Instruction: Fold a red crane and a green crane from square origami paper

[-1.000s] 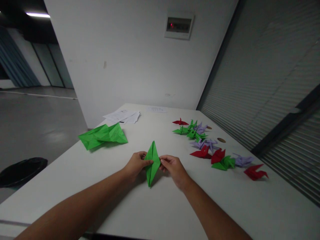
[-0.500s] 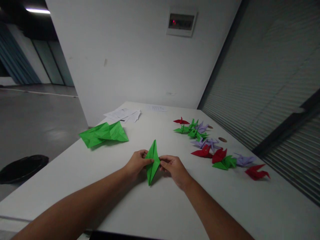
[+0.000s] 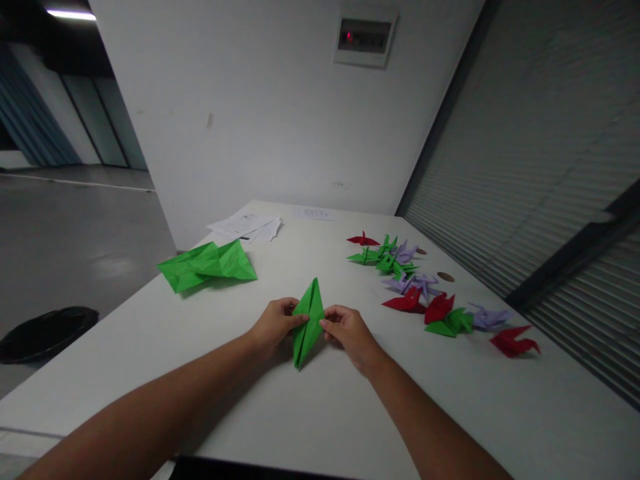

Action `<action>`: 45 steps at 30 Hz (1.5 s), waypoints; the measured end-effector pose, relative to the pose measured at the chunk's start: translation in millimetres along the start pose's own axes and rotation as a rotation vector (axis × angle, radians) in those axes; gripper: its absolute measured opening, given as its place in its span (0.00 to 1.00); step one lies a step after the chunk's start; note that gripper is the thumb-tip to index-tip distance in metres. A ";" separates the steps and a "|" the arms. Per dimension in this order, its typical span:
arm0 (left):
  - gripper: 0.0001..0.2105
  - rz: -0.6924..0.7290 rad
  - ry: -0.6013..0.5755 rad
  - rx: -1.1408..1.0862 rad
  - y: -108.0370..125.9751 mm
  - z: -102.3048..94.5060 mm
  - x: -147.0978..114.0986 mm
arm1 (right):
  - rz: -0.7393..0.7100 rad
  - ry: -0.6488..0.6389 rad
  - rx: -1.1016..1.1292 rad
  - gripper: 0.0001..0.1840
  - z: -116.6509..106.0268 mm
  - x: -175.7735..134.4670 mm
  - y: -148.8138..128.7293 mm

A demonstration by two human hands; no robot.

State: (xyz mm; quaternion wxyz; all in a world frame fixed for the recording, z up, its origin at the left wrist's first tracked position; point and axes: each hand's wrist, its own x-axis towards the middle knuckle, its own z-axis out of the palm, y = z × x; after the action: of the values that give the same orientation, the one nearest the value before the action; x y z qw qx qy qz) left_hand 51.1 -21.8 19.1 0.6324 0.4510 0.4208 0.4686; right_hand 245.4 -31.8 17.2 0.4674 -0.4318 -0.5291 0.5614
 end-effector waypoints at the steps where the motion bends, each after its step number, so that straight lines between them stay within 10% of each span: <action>1: 0.20 0.007 -0.009 0.002 -0.5 -0.6 0.1 | 0.008 0.005 -0.004 0.18 -0.3 -0.4 -0.4; 22: 0.21 0.028 -0.119 0.068 -1.2 -4.3 -1.3 | -0.040 -0.095 -0.032 0.20 -2.1 -2.6 -1.4; 30: 0.29 0.054 -0.235 0.086 1.4 -2.8 -2.5 | -0.029 0.051 -0.040 0.23 -4.7 -2.4 -1.4; 45: 0.20 0.209 -0.114 0.162 -0.6 -2.2 -2.3 | -0.047 0.066 -0.088 0.17 -4.5 -0.2 -0.8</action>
State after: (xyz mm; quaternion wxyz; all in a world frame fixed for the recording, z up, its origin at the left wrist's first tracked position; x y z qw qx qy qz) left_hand 48.6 -23.8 18.2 0.5645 0.5677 0.3715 0.4701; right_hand 249.9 -31.1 17.7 0.4783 -0.4578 -0.5474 0.5119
